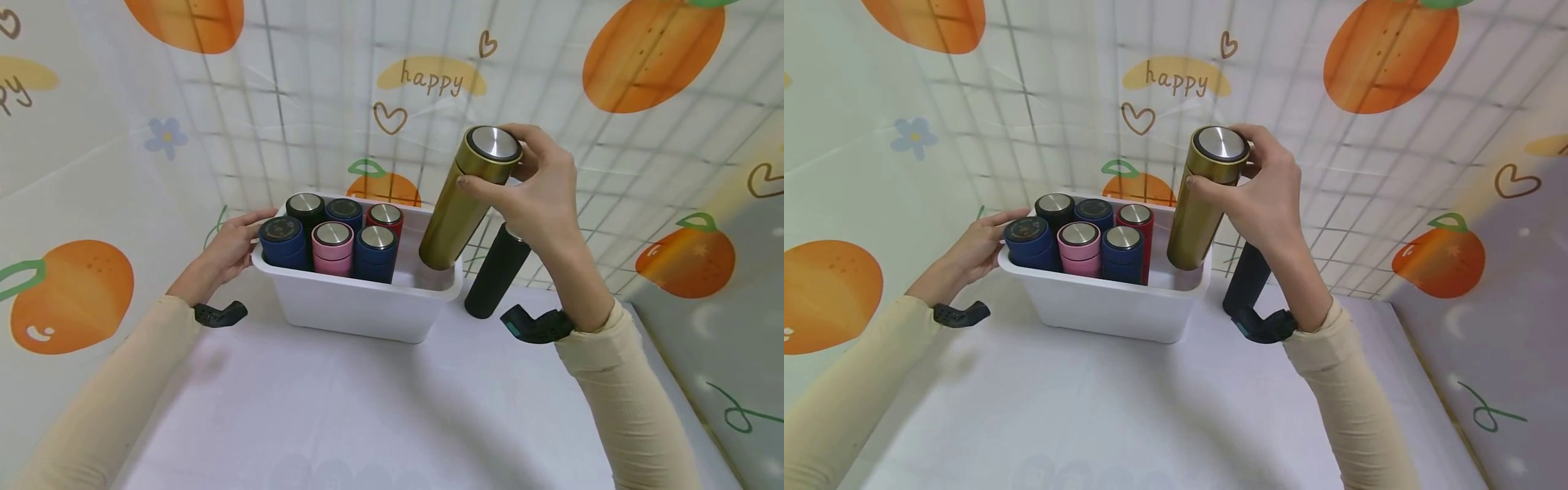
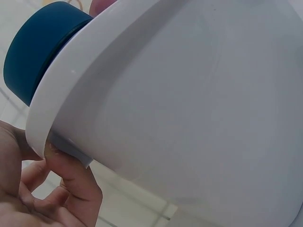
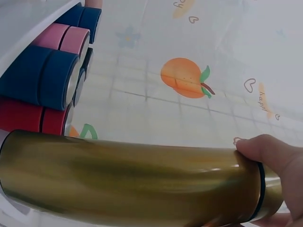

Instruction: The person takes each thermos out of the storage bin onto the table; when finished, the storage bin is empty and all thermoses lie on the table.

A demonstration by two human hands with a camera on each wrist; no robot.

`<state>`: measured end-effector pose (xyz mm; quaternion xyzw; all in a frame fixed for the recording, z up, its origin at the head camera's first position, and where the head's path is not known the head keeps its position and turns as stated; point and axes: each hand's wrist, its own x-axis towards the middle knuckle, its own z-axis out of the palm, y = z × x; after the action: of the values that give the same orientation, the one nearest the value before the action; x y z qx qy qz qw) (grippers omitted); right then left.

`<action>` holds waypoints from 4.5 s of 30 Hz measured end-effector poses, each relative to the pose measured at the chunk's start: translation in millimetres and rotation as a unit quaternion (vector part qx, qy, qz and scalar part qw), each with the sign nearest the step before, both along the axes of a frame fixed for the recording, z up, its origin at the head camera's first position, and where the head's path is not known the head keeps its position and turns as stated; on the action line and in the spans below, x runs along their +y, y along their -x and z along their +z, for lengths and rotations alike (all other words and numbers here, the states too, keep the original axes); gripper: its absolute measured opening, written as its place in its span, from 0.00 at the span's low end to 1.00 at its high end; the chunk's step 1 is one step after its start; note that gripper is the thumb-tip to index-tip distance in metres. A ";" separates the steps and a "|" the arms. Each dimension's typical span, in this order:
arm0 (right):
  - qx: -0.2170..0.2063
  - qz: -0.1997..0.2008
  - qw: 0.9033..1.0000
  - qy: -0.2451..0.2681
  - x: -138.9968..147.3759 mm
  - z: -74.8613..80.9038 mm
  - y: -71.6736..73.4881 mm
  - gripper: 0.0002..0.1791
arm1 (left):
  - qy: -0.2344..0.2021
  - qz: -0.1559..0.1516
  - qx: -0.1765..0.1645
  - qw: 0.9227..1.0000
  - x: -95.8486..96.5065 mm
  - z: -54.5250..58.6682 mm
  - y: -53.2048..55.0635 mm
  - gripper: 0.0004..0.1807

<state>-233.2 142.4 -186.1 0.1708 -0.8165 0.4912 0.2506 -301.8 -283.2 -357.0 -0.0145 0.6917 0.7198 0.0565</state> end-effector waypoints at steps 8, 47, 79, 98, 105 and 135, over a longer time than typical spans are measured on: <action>-0.006 -0.006 1.000 0.019 11.8 5.7 -7.7 0.33 | 0.006 0.001 0.007 1.000 0.1 2.1 -0.3 0.27; -0.026 -0.076 0.997 0.003 67.2 -3.8 -21.7 0.32 | -0.008 -0.005 0.008 1.000 0.2 2.0 -3.2 0.27; -0.089 -0.115 0.989 -0.019 111.8 -30.2 -35.3 0.33 | -0.035 -0.015 0.002 0.999 0.6 0.8 -0.5 0.27; -0.129 -0.171 0.976 -0.040 139.7 -49.3 -39.4 0.35 | -0.034 -0.015 0.008 0.999 -2.5 -3.0 -1.9 0.28; -0.147 -0.179 0.972 -0.042 147.6 -57.0 -37.7 0.37 | -0.027 -0.014 0.009 1.000 -2.9 -1.8 -1.0 0.28; -0.192 -0.230 0.954 -0.023 174.7 -97.7 -0.7 0.44 | -0.034 -0.012 0.009 0.999 -0.7 -2.3 -1.2 0.28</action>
<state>-232.5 317.1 -283.8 -0.1134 -0.8777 0.4246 0.1908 -300.5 -283.9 -359.3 0.0023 0.6672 0.7425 0.0589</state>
